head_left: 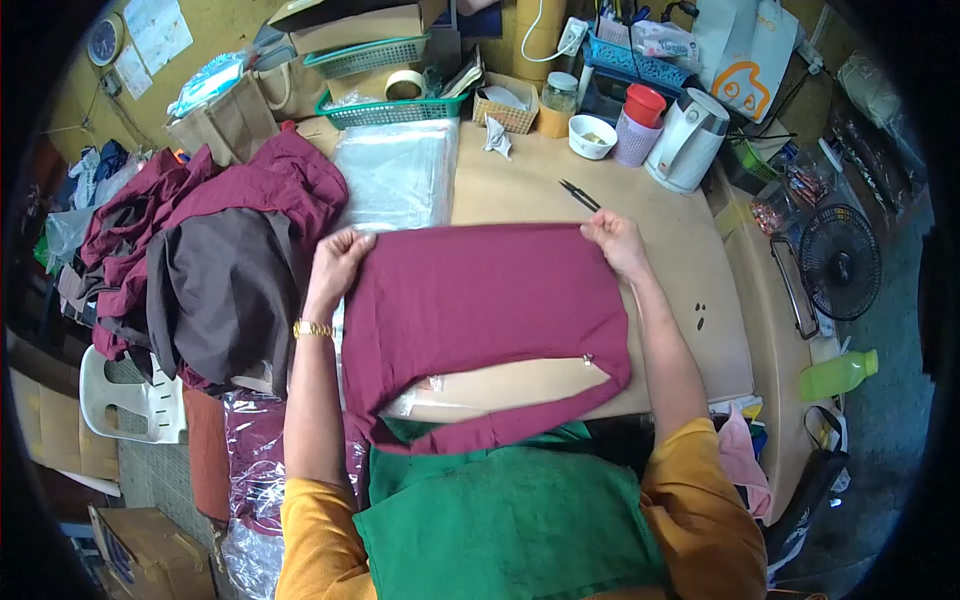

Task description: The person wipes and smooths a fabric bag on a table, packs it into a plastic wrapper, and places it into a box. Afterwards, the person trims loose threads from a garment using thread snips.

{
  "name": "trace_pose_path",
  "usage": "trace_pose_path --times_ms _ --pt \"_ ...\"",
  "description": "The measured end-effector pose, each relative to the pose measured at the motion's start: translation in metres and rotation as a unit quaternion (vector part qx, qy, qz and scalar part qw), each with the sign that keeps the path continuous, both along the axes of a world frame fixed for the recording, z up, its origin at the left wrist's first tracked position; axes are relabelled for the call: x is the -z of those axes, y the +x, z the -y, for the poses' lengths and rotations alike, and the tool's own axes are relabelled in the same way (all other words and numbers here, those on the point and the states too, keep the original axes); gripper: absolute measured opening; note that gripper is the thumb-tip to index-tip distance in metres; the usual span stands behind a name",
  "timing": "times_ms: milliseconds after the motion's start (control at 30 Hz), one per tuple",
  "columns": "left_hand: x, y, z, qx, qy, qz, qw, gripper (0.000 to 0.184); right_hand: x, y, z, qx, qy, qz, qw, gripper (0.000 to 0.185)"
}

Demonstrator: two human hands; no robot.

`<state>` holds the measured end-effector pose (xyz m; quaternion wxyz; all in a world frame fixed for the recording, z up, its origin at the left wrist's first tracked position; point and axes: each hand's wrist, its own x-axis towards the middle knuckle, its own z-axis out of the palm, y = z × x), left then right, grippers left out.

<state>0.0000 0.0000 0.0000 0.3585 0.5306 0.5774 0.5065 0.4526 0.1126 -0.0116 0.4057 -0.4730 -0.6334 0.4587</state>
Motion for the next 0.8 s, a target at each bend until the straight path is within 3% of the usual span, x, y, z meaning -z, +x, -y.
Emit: trace_pose_path --times_ms 67,100,133,200,233,300,367,400,467,533,600,633,667,700,767,800 --pt "-0.011 0.012 0.006 -0.005 -0.024 0.054 0.998 0.016 0.005 0.001 0.001 -0.003 -0.015 0.047 0.999 0.004" --pt "-0.028 0.011 0.0 -0.017 0.023 -0.008 1.0 0.015 -0.009 0.0 -0.007 0.024 0.063 0.015 0.998 0.004" --pt "-0.053 0.014 -0.007 -0.04 0.095 0.006 0.995 0.014 -0.03 -0.004 -0.013 0.052 0.142 -0.016 0.988 0.004" --pt "-0.131 0.029 0.004 -0.08 0.196 -0.003 0.977 0.009 -0.114 -0.005 -0.004 0.144 0.265 0.023 0.953 0.005" --pt "-0.163 0.031 0.008 -0.054 0.321 -0.043 0.945 0.009 -0.144 0.003 -0.004 0.118 0.344 -0.059 0.93 0.006" --pt "-0.209 0.036 0.033 -0.057 0.402 -0.093 0.909 0.013 -0.198 0.011 0.014 0.102 0.51 -0.104 0.848 0.005" --pt "-0.226 0.043 0.062 -0.082 0.428 -0.251 0.864 0.014 -0.21 0.028 0.042 0.126 0.497 -0.068 0.856 0.004" --pt "-0.217 0.047 0.072 -0.079 0.432 -0.269 0.857 0.015 -0.206 0.025 0.06 0.136 0.475 -0.065 0.867 0.003" --pt "-0.178 0.053 0.085 -0.059 0.423 -0.258 0.867 0.016 -0.167 0.037 0.077 0.166 0.454 0.05 0.874 0.004" --pt "-0.116 0.05 0.103 -0.055 0.326 -0.28 0.901 0.02 -0.115 0.036 0.106 0.138 0.306 0.082 0.938 0.003" --pt "-0.051 0.039 0.124 -0.013 0.231 -0.348 0.909 0.025 -0.073 0.035 0.131 0.062 0.21 0.173 0.96 0.009" --pt "-0.037 0.046 0.136 -0.012 0.177 -0.28 0.943 0.032 -0.044 0.043 0.139 0.045 0.178 0.156 0.971 0.013" --pt "-0.017 0.04 0.144 -0.007 0.163 -0.312 0.936 0.042 -0.025 0.05 0.146 0.025 0.146 0.138 0.979 0.017" --pt "-0.009 0.045 0.151 -0.041 0.117 -0.22 0.968 0.049 -0.023 0.045 0.155 0.021 0.144 0.136 0.98 0.017" --pt "-0.003 0.046 0.159 -0.074 0.145 -0.201 0.966 0.058 -0.023 0.03 0.166 0.147 0.233 0.144 0.95 0.023" --pt "-0.01 0.05 0.157 -0.067 0.168 -0.252 0.951 0.063 -0.036 0.014 0.171 0.182 0.263 0.163 0.933 0.024"
